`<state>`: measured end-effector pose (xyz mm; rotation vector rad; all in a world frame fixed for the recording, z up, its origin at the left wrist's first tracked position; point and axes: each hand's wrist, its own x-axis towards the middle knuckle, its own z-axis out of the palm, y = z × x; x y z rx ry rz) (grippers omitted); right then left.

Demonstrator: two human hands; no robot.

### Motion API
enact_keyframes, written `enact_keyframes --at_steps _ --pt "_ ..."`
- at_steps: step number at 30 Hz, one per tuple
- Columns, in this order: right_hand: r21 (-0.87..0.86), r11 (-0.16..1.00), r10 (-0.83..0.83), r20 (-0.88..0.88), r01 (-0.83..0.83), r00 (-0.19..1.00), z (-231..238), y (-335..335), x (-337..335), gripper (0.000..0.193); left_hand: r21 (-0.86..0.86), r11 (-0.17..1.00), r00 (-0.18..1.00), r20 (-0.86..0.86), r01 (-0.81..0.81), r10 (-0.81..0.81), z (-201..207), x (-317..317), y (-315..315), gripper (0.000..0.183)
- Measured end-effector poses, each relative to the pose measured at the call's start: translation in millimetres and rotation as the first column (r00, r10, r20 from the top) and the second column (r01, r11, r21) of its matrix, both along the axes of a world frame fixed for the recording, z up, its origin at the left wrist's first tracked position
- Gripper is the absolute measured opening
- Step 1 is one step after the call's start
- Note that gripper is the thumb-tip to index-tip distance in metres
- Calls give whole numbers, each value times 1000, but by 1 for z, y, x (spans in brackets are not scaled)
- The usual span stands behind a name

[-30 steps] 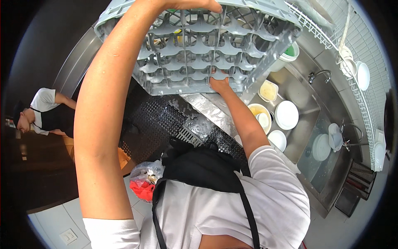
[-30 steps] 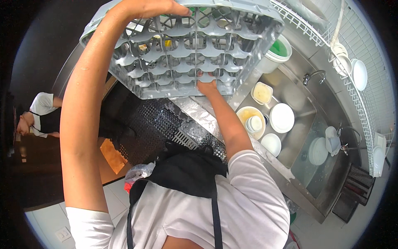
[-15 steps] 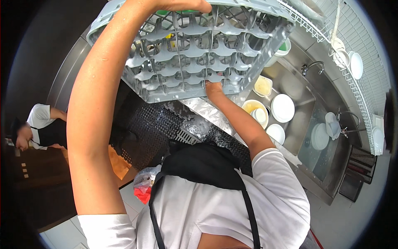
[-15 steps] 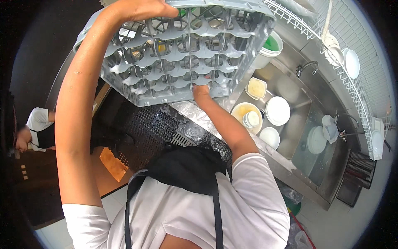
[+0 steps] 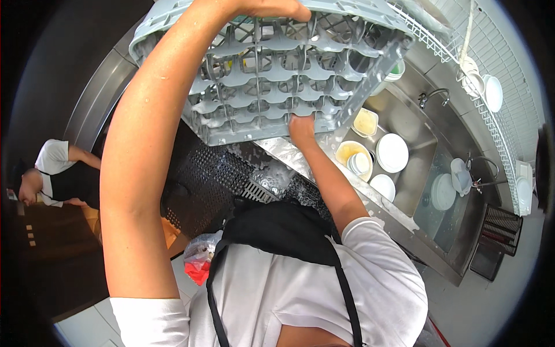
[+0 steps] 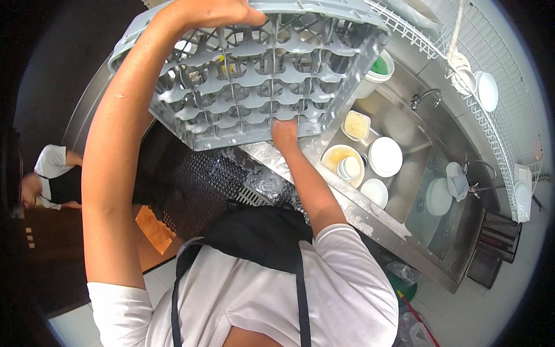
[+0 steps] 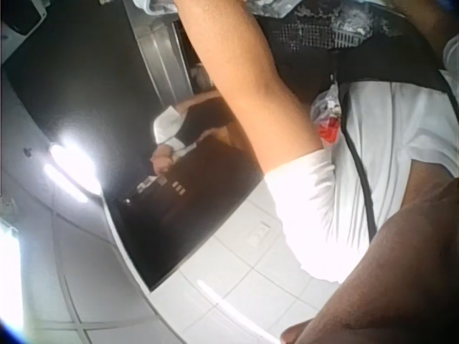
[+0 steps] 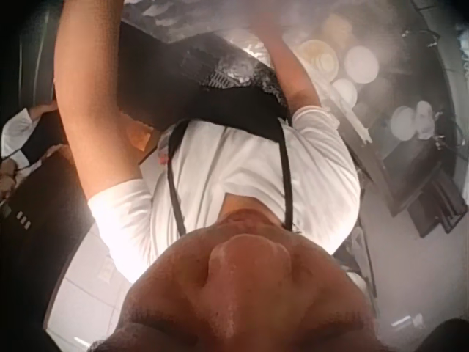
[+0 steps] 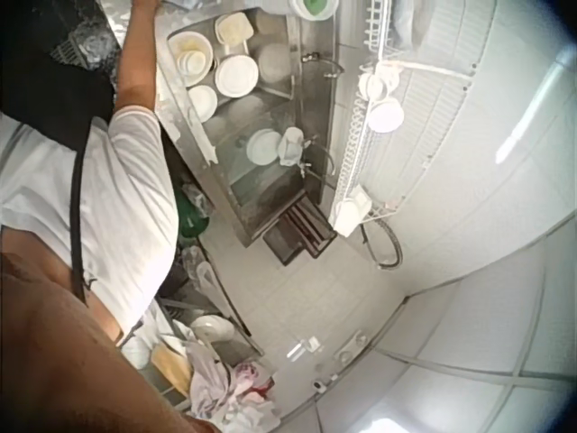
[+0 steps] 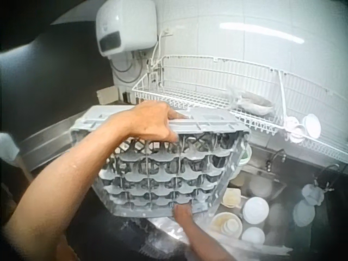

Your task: The person cleans a dish rack by holding it up and scrubbing its surfaces, edges, and compartments with a soapy sponge.

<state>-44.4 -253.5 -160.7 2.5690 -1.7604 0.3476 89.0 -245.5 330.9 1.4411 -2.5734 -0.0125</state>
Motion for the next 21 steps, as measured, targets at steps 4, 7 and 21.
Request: enact_keyframes --at_steps 4,7,21 --pt "-194 977 -67 100 86 993 -9 -20 4 24 -27 1000 1000 8 -14 14 -6 -9 -4 67" --pt "31 999 38 187 -44 982 -2 -15 -15 30 -12 999 999 -2 -36 36 -11 -4 -8 68" --pt "-189 981 55 90 -37 994 -27 90 -2 52 41 998 999 5 -55 54 -6 -13 -12 71"
